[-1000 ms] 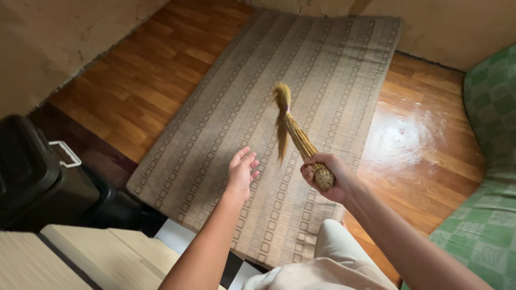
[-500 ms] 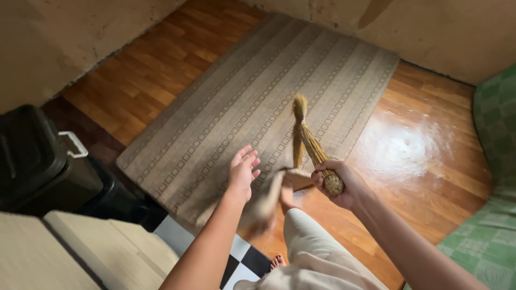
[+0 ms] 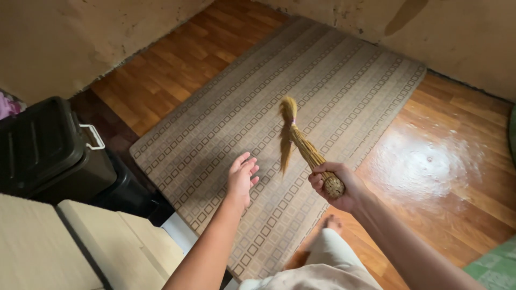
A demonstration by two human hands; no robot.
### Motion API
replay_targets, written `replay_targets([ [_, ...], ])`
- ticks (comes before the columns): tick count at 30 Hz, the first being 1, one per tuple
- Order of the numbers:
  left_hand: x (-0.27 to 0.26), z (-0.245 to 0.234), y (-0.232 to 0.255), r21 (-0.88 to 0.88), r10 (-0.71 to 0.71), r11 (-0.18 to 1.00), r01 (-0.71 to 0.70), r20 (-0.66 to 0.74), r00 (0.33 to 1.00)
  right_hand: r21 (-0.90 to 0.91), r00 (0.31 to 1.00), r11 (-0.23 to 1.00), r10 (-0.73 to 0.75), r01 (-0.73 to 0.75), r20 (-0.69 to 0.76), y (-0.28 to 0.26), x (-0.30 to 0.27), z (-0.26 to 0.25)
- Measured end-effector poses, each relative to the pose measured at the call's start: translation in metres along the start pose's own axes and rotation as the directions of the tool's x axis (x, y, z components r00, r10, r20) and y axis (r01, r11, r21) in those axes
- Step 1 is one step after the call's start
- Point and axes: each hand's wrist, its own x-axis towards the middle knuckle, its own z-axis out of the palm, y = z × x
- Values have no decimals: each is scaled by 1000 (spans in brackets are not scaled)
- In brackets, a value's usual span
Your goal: Sweeping the floor and beating a mattress with a broom in a bedroom.
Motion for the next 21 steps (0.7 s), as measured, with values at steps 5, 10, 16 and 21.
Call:
replay_targets([
  [5, 27, 42, -7, 14, 22, 1000, -22, -1, 1000, 23, 998, 999, 27, -28, 48, -42, 17, -24],
  [10, 62, 116, -15, -14, 21, 1000, -21, -34, 999, -33, 996, 996, 80, -78, 50, -117, 46, -63],
  [16, 104, 238, -28, -32, 10, 999, -11, -45, 999, -118, 996, 990, 86, -84, 19, -231, 44, -107],
  [21, 137, 349, -59, -80, 1, 997, -3, -24, 1000, -131, 995, 987, 88, -95, -54, -317, 38, -168],
])
